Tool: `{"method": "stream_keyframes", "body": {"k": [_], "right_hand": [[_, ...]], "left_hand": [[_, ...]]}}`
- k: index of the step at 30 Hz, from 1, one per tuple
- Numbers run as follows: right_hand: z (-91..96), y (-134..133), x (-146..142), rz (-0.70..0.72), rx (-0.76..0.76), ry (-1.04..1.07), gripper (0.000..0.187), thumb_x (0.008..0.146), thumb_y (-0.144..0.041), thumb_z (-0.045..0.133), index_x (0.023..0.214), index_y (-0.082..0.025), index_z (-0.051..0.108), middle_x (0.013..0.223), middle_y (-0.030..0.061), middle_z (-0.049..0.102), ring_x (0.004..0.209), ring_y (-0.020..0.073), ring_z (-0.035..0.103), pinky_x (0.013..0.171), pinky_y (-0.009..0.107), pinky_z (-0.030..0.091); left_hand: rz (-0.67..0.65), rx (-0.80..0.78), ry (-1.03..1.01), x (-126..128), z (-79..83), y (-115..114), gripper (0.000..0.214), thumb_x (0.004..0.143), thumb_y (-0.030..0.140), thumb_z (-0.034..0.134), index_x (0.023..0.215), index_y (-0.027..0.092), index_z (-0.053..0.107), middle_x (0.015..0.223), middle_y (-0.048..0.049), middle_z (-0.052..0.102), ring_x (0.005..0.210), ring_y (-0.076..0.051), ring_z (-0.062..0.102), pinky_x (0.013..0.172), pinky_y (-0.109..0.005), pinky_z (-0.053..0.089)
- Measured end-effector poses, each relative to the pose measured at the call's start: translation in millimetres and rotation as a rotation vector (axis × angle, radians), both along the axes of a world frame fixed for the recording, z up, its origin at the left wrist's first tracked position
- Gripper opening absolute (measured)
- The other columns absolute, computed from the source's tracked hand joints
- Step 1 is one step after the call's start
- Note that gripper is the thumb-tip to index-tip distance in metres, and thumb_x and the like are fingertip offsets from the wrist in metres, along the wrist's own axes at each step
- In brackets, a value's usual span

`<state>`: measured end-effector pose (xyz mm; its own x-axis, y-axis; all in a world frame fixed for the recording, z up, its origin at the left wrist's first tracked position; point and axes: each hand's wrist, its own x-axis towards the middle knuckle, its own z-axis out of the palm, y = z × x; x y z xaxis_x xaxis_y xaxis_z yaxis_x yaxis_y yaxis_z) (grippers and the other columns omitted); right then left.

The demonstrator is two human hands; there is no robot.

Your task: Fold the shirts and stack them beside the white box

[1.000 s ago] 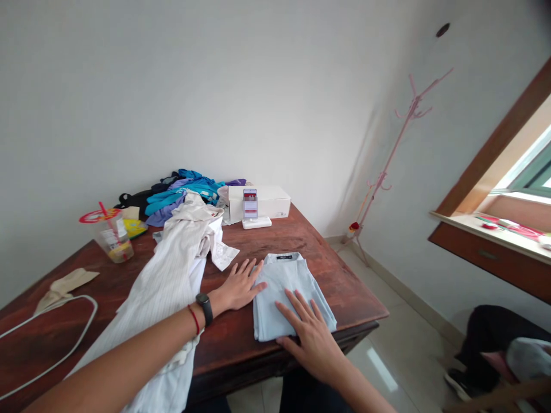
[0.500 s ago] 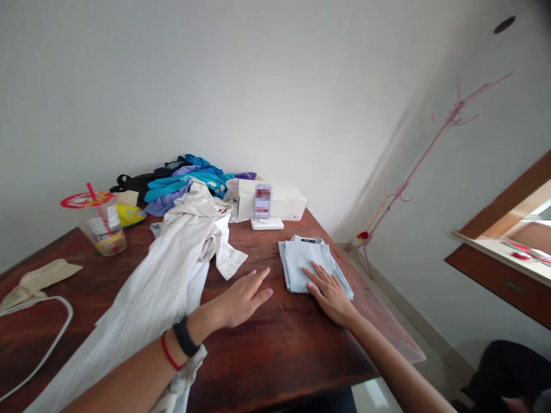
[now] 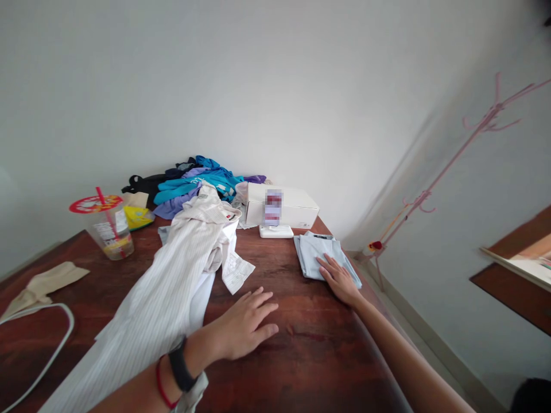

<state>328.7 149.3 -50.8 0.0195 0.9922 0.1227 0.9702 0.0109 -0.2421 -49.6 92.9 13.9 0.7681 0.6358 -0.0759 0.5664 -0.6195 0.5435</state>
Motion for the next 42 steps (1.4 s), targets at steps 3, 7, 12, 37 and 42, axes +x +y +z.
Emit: {"method": "stream_keyframes", "body": {"k": [3, 7, 12, 37, 42], "right_hand": [[0.5, 11.0, 4.9, 0.024, 0.001, 0.022, 0.055, 0.105, -0.054, 0.026, 0.153, -0.035, 0.042, 0.166, 0.0024, 0.027, 0.154, 0.0277, 0.023, 0.121, 0.055, 0.026], [-1.0, 23.0, 7.4, 0.053, 0.04, 0.054, 0.057, 0.104, -0.055, 0.029, 0.154, -0.031, 0.041, 0.165, 0.0036, 0.031, 0.153, 0.0269, 0.024, 0.121, 0.055, 0.025], [-4.9, 24.6, 10.8, 0.056, 0.21, 0.205, 0.063, 0.101, -0.057, 0.033, 0.149, -0.019, 0.049, 0.156, 0.0099, 0.046, 0.149, 0.0262, 0.035, 0.121, 0.048, 0.028], [14.1, -5.4, -45.2, 0.092, 0.301, 0.53, 0.056, 0.095, -0.062, 0.037, 0.056, -0.022, 0.044, 0.054, -0.0015, 0.044, 0.057, 0.0145, 0.043, 0.059, 0.028, 0.035], [10.1, -4.5, -49.1, 0.093, 0.251, 0.485, 0.052, 0.095, -0.055, 0.04, 0.056, -0.021, 0.044, 0.054, -0.0009, 0.049, 0.058, 0.015, 0.045, 0.059, 0.028, 0.033]], "left_hand": [[-0.002, -0.011, -0.014, -1.8, 0.5, 0.5, 0.056, 0.1, 0.051, 0.047, 0.148, 0.022, 0.052, 0.164, -0.0097, 0.032, 0.154, -0.033, 0.02, 0.123, -0.056, 0.022], [0.013, -0.057, -0.041, -3.9, -0.4, 3.6, 0.053, 0.099, 0.05, 0.05, 0.146, 0.026, 0.055, 0.163, -0.0078, 0.033, 0.153, -0.033, 0.021, 0.123, -0.056, 0.022], [0.045, -0.089, -0.173, -6.4, -5.2, 8.1, 0.047, 0.096, 0.046, 0.057, 0.14, 0.028, 0.061, 0.158, -0.0071, 0.043, 0.151, -0.032, 0.03, 0.122, -0.055, 0.026], [0.254, -0.162, -0.564, 0.2, 6.6, 28.1, 0.039, 0.101, 0.047, 0.046, 0.106, 0.016, 0.07, 0.088, -0.0066, 0.074, 0.08, -0.018, 0.068, 0.076, -0.028, 0.051], [0.262, -0.164, -0.585, -0.3, -0.2, 33.9, 0.042, 0.1, 0.05, 0.046, 0.106, 0.015, 0.069, 0.088, -0.0074, 0.073, 0.077, -0.018, 0.067, 0.075, -0.029, 0.052]]}}
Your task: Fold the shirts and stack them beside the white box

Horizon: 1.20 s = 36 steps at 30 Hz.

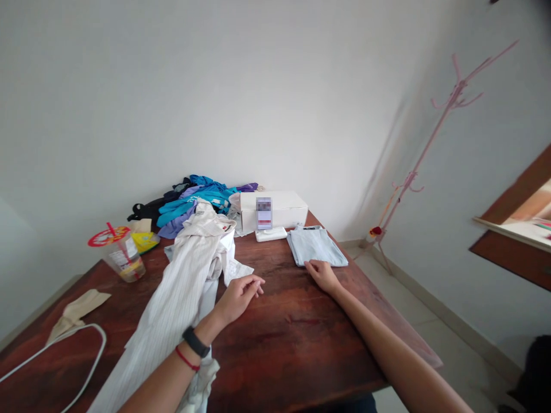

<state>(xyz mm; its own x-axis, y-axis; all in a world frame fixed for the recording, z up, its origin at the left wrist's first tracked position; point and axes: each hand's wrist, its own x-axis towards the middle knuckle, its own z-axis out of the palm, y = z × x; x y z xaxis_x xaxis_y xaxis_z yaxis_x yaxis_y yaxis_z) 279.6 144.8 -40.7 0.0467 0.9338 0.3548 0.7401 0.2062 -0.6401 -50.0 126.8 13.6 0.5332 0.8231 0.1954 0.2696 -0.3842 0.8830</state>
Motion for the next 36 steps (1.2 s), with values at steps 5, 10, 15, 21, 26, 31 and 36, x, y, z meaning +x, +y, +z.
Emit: {"method": "stream_keyframes", "body": {"k": [5, 10, 15, 21, 26, 31, 36], "right_hand": [[3.0, -6.5, -8.4, -0.045, -0.056, -0.075, 0.049, 0.097, -0.05, 0.041, 0.059, -0.021, 0.051, 0.06, 0.0025, 0.061, 0.061, 0.0172, 0.055, 0.06, 0.027, 0.034], [9.7, -31.4, -23.2, -0.128, -0.101, -0.148, 0.044, 0.099, -0.045, 0.044, 0.066, -0.021, 0.063, 0.073, 0.0068, 0.072, 0.07, 0.0215, 0.066, 0.063, 0.027, 0.035], [11.0, -61.9, -32.4, -0.126, -0.129, -0.217, 0.04, 0.101, -0.042, 0.041, 0.079, -0.023, 0.069, 0.082, 0.0064, 0.075, 0.08, 0.0237, 0.071, 0.066, 0.027, 0.038], [5.9, -81.2, -34.5, -0.118, -0.138, -0.225, 0.045, 0.102, -0.046, 0.036, 0.071, -0.023, 0.06, 0.073, 0.0057, 0.071, 0.072, 0.0242, 0.069, 0.064, 0.029, 0.036], [1.5, -80.1, -31.4, -0.083, -0.113, -0.107, 0.049, 0.101, -0.052, 0.032, 0.067, -0.024, 0.053, 0.07, 0.0048, 0.067, 0.069, 0.0242, 0.066, 0.065, 0.032, 0.038], [-6.6, -79.6, -27.6, -0.056, -0.063, 0.051, 0.052, 0.1, -0.058, 0.033, 0.067, -0.023, 0.052, 0.069, 0.0046, 0.065, 0.068, 0.0238, 0.063, 0.066, 0.032, 0.04], [-13.6, -84.1, -27.3, -0.038, -0.033, 0.126, 0.051, 0.1, -0.058, 0.035, 0.07, -0.022, 0.053, 0.07, 0.0036, 0.063, 0.069, 0.0216, 0.062, 0.066, 0.03, 0.039]], "left_hand": [[-0.021, -0.006, 0.016, 1.0, -2.2, -1.1, 0.041, 0.1, 0.048, 0.047, 0.106, 0.014, 0.069, 0.087, -0.0075, 0.073, 0.078, -0.018, 0.067, 0.076, -0.03, 0.052], [-0.018, 0.002, 0.065, 1.6, -3.5, -3.9, 0.041, 0.099, 0.048, 0.047, 0.105, 0.015, 0.07, 0.086, -0.0071, 0.073, 0.077, -0.019, 0.067, 0.076, -0.029, 0.052], [-0.005, -0.008, 0.062, -0.2, -2.9, -5.6, 0.042, 0.098, 0.051, 0.047, 0.102, 0.016, 0.07, 0.084, -0.0065, 0.073, 0.076, -0.019, 0.067, 0.076, -0.03, 0.053], [0.014, -0.039, 0.038, -4.0, -8.6, -6.6, 0.042, 0.098, 0.051, 0.047, 0.103, 0.016, 0.069, 0.083, -0.0061, 0.072, 0.074, -0.019, 0.066, 0.074, -0.03, 0.052], [0.033, -0.057, 0.041, -2.8, -15.8, -5.2, 0.043, 0.098, 0.053, 0.048, 0.101, 0.016, 0.069, 0.08, -0.0054, 0.071, 0.072, -0.019, 0.066, 0.071, -0.031, 0.05], [0.06, -0.053, 0.039, -1.2, -19.4, -5.3, 0.045, 0.097, 0.057, 0.048, 0.097, 0.017, 0.069, 0.077, -0.0044, 0.07, 0.071, -0.02, 0.066, 0.07, -0.029, 0.049], [0.058, -0.015, 0.085, -1.2, -26.1, -5.0, 0.044, 0.099, 0.053, 0.046, 0.096, 0.017, 0.07, 0.078, -0.0045, 0.071, 0.074, -0.019, 0.066, 0.071, -0.027, 0.047]]}}
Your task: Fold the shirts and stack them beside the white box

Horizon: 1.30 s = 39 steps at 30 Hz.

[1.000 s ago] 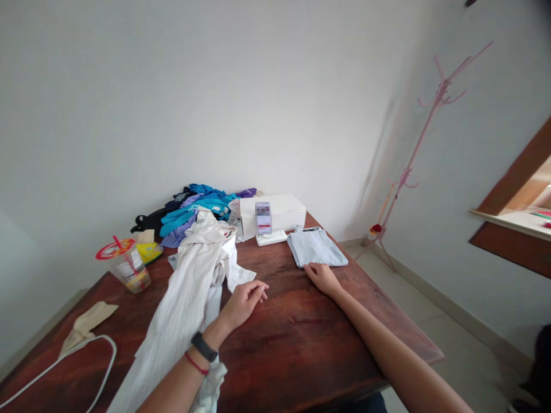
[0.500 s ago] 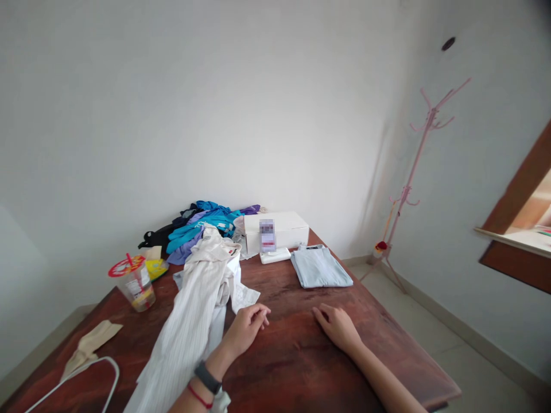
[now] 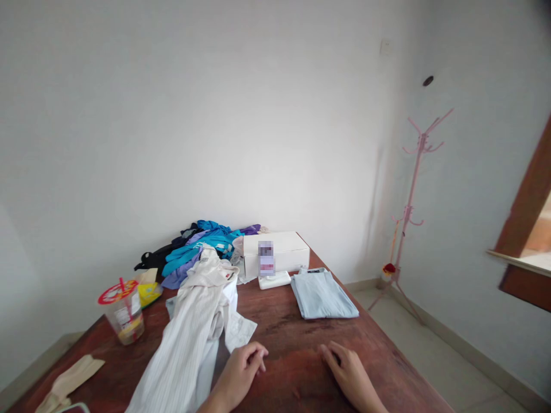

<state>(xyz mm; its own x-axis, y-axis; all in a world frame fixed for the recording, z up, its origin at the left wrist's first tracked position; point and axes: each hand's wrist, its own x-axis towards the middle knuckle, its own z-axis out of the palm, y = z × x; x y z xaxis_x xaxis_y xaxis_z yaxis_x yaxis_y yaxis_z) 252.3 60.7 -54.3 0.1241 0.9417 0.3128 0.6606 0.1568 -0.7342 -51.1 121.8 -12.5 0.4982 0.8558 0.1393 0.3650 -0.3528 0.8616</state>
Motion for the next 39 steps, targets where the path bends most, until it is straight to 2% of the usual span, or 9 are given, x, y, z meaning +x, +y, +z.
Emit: {"method": "stream_keyframes", "body": {"k": [4, 9, 20, 27, 31, 34, 37, 39], "right_hand": [[-1.5, -0.9, 0.7, 0.003, -0.001, 0.033, 0.051, 0.1, -0.059, 0.038, 0.069, -0.021, 0.052, 0.069, 0.003, 0.061, 0.068, 0.0203, 0.059, 0.066, 0.028, 0.038], [1.5, -1.5, 3.8, -0.004, -0.013, 0.043, 0.052, 0.098, -0.061, 0.039, 0.067, -0.021, 0.05, 0.066, 0.0023, 0.057, 0.067, 0.0206, 0.058, 0.064, 0.028, 0.037], [5.8, -3.0, 7.7, -0.002, 0.029, 0.051, 0.048, 0.098, -0.056, 0.045, 0.067, -0.021, 0.056, 0.065, 0.0032, 0.06, 0.065, 0.0209, 0.059, 0.063, 0.029, 0.039], [11.4, -4.0, 8.5, -0.01, 0.022, 0.014, 0.048, 0.099, -0.054, 0.041, 0.069, -0.021, 0.059, 0.065, 0.0037, 0.063, 0.063, 0.0206, 0.058, 0.064, 0.029, 0.039], [15.2, -5.1, 9.0, -0.027, 0.042, 0.037, 0.048, 0.098, -0.053, 0.042, 0.064, -0.022, 0.055, 0.061, 0.003, 0.061, 0.059, 0.0193, 0.055, 0.063, 0.029, 0.039], [15.1, -4.9, 10.6, -0.047, 0.049, 0.069, 0.048, 0.097, -0.053, 0.043, 0.061, -0.023, 0.051, 0.056, 0.0015, 0.057, 0.057, 0.0186, 0.053, 0.061, 0.029, 0.037], [13.7, -3.9, 12.3, -0.057, 0.051, 0.098, 0.048, 0.097, -0.054, 0.044, 0.06, -0.023, 0.05, 0.052, -0.0004, 0.053, 0.054, 0.0179, 0.052, 0.058, 0.028, 0.036], [12.9, -3.1, 13.3, -0.059, 0.055, 0.113, 0.048, 0.096, -0.054, 0.044, 0.06, -0.023, 0.049, 0.051, -0.0009, 0.052, 0.053, 0.0176, 0.052, 0.058, 0.028, 0.036]], "left_hand": [[0.004, 0.014, 0.032, 0.5, -0.7, -1.0, 0.042, 0.1, 0.049, 0.045, 0.096, 0.017, 0.07, 0.078, -0.0044, 0.072, 0.075, -0.019, 0.067, 0.071, -0.026, 0.046], [-0.008, 0.019, 0.058, 0.7, 6.5, -3.8, 0.038, 0.1, 0.045, 0.046, 0.098, 0.017, 0.071, 0.079, -0.0041, 0.073, 0.076, -0.018, 0.067, 0.073, -0.026, 0.046], [-0.038, 0.064, 0.126, 2.1, 15.1, -6.2, 0.037, 0.1, 0.041, 0.045, 0.099, 0.018, 0.073, 0.083, -0.0034, 0.075, 0.08, -0.019, 0.068, 0.08, -0.027, 0.047], [-0.055, 0.176, 0.199, 3.7, 13.0, -4.6, 0.033, 0.1, 0.034, 0.045, 0.091, 0.02, 0.073, 0.084, -0.0021, 0.077, 0.085, -0.018, 0.071, 0.082, -0.026, 0.049], [-0.019, 0.222, 0.261, 7.7, 12.8, -7.4, 0.032, 0.1, 0.033, 0.043, 0.094, 0.021, 0.073, 0.086, -0.0024, 0.076, 0.086, -0.019, 0.071, 0.083, -0.027, 0.05], [0.063, 0.312, 0.331, 6.2, 23.1, -9.6, 0.029, 0.098, 0.028, 0.044, 0.096, 0.02, 0.072, 0.096, -0.0062, 0.076, 0.096, -0.023, 0.068, 0.091, -0.033, 0.048], [0.154, 0.43, 0.392, -9.6, 46.5, -8.7, 0.027, 0.097, 0.027, 0.045, 0.097, 0.019, 0.071, 0.106, -0.0103, 0.074, 0.108, -0.028, 0.063, 0.1, -0.04, 0.043], [0.26, 0.534, 0.49, -29.7, 64.8, -5.7, 0.027, 0.096, 0.029, 0.045, 0.103, 0.019, 0.07, 0.111, -0.0108, 0.072, 0.11, -0.029, 0.062, 0.101, -0.041, 0.043]]}}
